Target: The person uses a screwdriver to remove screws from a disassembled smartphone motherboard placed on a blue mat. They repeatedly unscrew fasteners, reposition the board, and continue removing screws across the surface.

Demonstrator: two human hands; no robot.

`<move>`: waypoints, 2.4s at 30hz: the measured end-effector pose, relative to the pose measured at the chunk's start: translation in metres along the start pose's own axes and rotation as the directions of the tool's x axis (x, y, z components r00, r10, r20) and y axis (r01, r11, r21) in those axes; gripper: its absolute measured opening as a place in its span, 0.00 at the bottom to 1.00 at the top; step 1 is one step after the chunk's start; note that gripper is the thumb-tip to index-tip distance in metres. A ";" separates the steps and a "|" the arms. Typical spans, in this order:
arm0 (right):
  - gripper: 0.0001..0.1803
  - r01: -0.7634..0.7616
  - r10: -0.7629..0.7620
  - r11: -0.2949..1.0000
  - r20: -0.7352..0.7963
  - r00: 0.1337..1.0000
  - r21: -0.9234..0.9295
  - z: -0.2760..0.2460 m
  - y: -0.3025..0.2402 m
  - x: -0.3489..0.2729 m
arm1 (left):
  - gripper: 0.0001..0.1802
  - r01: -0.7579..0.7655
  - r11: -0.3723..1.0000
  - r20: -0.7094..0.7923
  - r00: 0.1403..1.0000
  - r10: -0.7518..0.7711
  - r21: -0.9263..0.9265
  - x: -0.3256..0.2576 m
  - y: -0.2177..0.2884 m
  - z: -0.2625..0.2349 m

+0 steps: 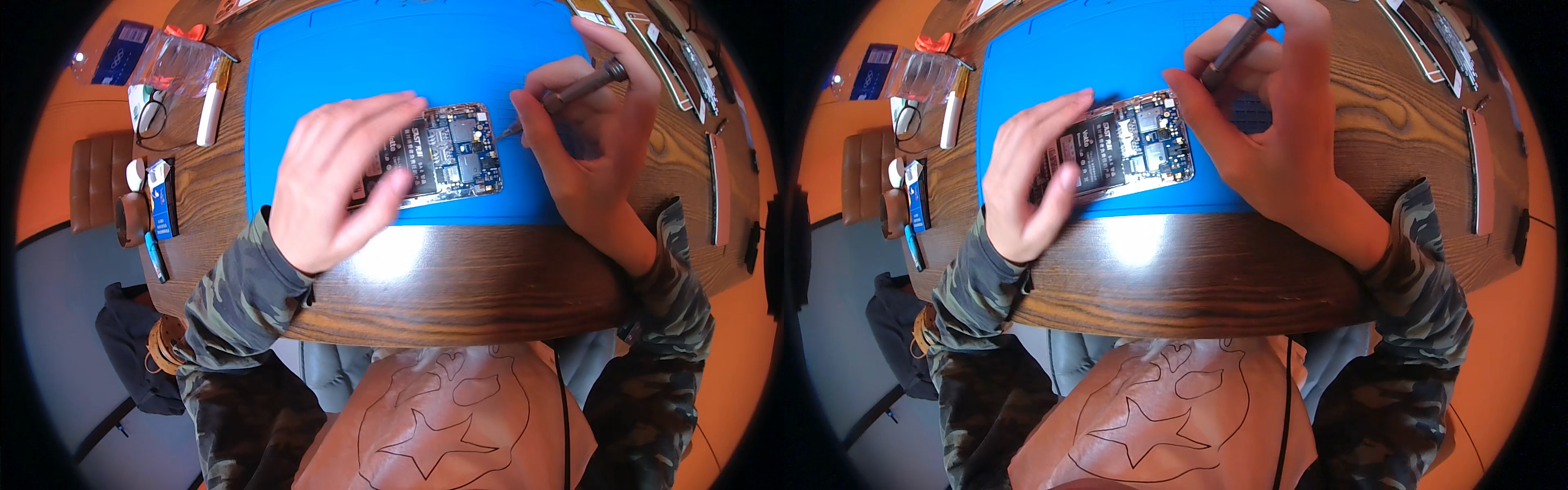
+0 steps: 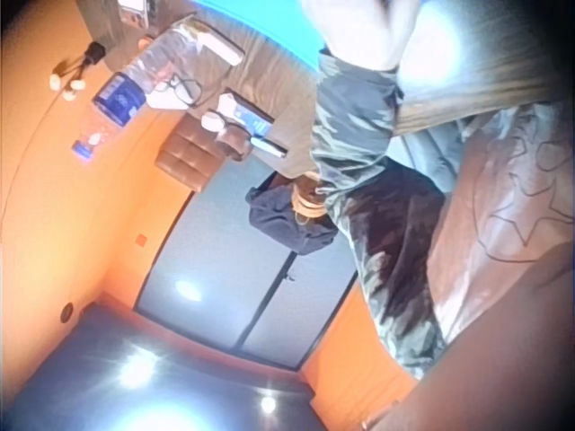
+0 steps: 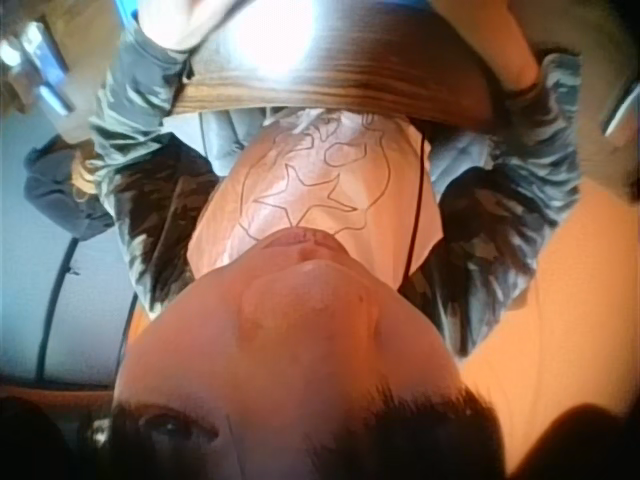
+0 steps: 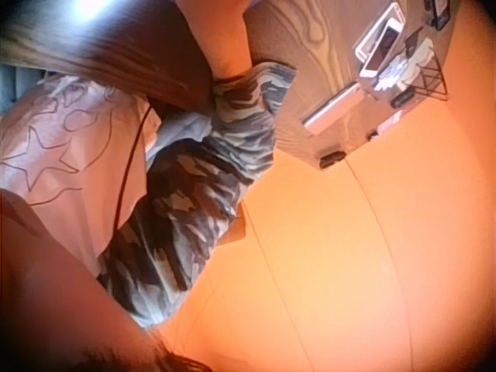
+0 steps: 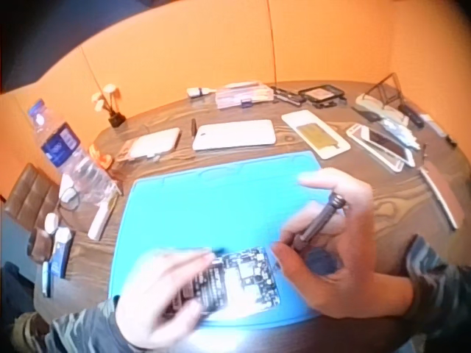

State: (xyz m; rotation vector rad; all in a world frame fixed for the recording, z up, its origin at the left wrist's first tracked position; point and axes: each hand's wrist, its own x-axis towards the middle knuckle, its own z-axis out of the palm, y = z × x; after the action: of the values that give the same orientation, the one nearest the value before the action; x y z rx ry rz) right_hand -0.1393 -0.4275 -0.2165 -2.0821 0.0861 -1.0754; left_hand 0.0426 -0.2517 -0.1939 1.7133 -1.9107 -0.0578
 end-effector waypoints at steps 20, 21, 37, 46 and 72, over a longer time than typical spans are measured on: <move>0.36 0.050 -0.040 0.998 0.228 0.973 -0.041 0.001 -0.014 -0.002 | 0.43 0.011 0.999 0.038 0.999 -0.013 0.052 -0.011 -0.008 0.004; 0.36 0.058 -0.040 0.996 0.237 0.971 -0.073 -0.001 -0.014 -0.002 | 0.43 0.013 0.998 0.035 0.999 -0.015 0.054 -0.011 -0.008 0.004; 0.34 -0.020 -0.001 0.991 0.157 0.988 0.134 0.000 -0.015 -0.012 | 0.41 0.004 1.000 -0.005 1.000 -0.004 0.007 -0.009 -0.009 0.004; 0.32 -0.110 0.097 0.993 0.207 0.973 0.050 -0.009 -0.017 -0.015 | 0.45 0.024 0.999 0.036 0.999 -0.026 0.030 -0.010 -0.008 0.003; 0.25 0.172 -0.133 0.982 0.367 0.921 -0.075 -0.018 -0.020 0.013 | 0.41 -0.006 1.000 -0.026 1.000 0.007 0.030 -0.013 -0.011 0.006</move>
State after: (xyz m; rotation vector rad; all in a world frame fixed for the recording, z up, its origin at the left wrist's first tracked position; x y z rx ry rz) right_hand -0.1493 -0.4300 -0.1883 -2.3814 -0.2098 -0.7715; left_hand 0.0506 -0.2436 -0.2084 1.7186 -1.9070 -0.0046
